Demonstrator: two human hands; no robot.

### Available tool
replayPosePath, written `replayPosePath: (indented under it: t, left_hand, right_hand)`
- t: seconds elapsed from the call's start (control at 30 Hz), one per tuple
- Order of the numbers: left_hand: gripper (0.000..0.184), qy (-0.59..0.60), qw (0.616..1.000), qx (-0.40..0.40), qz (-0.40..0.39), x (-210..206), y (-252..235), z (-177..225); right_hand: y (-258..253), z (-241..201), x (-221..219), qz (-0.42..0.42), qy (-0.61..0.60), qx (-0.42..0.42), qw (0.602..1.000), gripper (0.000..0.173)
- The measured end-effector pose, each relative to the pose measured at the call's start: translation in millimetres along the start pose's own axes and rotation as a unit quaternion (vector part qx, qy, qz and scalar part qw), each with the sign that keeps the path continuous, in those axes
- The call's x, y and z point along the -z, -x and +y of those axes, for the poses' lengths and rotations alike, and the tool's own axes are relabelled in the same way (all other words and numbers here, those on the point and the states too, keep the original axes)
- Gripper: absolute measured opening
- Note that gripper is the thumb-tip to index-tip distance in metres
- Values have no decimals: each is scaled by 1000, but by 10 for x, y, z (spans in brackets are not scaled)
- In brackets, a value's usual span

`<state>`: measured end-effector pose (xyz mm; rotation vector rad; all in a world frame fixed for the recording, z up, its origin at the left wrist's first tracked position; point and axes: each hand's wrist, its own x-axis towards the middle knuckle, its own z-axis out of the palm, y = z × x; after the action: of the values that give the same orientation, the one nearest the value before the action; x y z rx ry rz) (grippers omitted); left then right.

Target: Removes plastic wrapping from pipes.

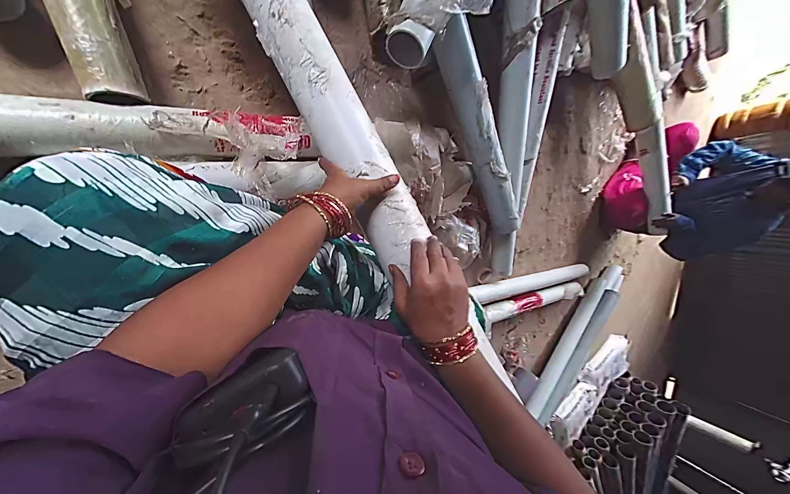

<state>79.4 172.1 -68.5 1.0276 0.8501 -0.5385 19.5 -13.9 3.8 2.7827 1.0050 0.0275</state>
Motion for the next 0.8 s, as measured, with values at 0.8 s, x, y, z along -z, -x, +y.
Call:
replayPosePath:
  t: [0.8]
  left_hand:
    - [141,11,1000,6,24,-93,-146,-26]
  right_hand:
    - [67,139,57,56,-72,55,994,19]
